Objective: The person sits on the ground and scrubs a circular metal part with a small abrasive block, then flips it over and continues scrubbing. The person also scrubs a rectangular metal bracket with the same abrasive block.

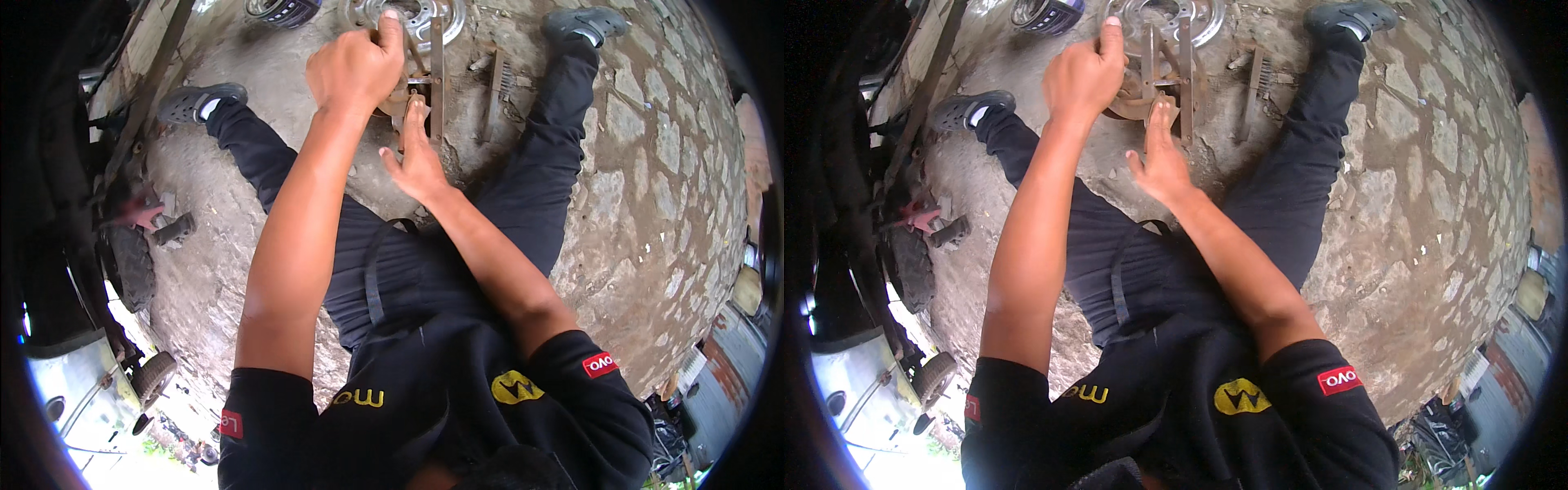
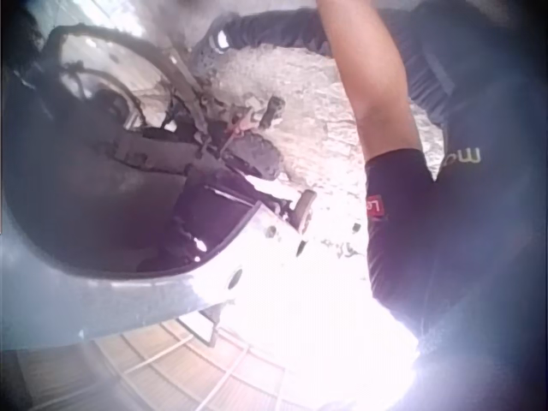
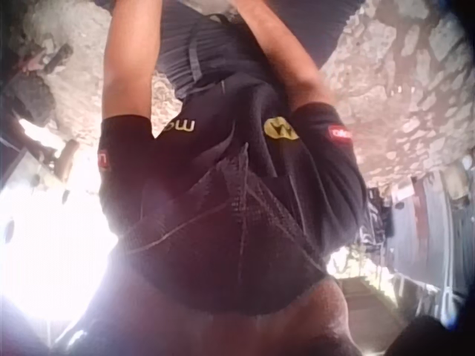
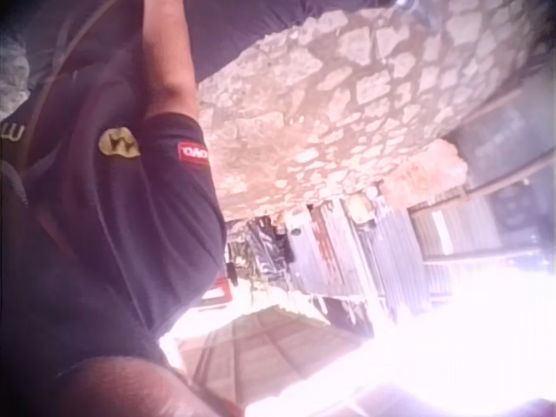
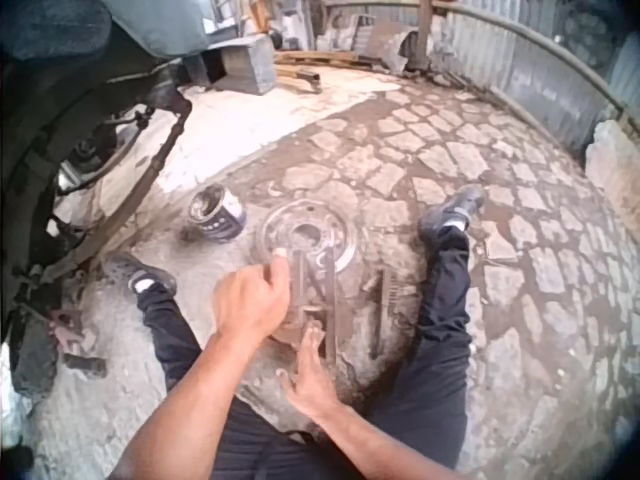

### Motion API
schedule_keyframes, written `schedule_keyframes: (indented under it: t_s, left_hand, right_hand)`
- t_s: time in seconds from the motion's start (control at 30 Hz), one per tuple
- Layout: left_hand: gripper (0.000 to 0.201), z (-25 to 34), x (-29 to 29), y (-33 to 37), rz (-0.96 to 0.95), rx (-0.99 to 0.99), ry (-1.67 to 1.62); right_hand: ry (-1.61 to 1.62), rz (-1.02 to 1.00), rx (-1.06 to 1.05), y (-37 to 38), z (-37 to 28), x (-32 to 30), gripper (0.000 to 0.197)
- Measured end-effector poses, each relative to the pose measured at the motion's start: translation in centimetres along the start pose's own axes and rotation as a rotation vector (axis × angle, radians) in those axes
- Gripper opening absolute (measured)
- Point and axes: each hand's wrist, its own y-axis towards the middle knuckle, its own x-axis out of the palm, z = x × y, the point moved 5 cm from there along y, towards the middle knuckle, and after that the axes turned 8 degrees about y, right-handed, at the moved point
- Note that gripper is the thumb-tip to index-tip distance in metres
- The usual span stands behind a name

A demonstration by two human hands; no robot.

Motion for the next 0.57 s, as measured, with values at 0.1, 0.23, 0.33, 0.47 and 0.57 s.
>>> schedule_keyframes:
  t_s: [0.1, 0.23, 0.33, 0.47, 0.57]
  left_hand:
    - [0.073, -0.2, 0.7, 1.8, 0.016, -0.034, 0.073]
    - [0.045, 1.6, -0.5, 2.3, -0.083, -0.065, 0.063]
    - [0.076, 0.9, 0.1, 2.7, 0.025, -0.040, 0.024]
    - [0.069, 1.7, -0.6, 2.3, 0.006, -0.078, 0.031]
    - [0.069, 1.6, -0.9, 2.4, 0.002, -0.049, 0.037]
  right_hand:
    - [0.057, 0.086, -0.151, -0.6, -3.7, 0.1, 0.097]
    - [0.009, 0.064, -0.075, 1.2, -1.8, -1.5, 0.094]
    - [-0.006, 0.003, -0.043, 1.5, -2.4, -2.2, 0.094]
    - [-0.028, 0.013, -0.127, 0.8, -2.6, -1.5, 0.097]
    - [0.027, 0.044, -0.041, 1.2, -1.3, -1.2, 0.100]
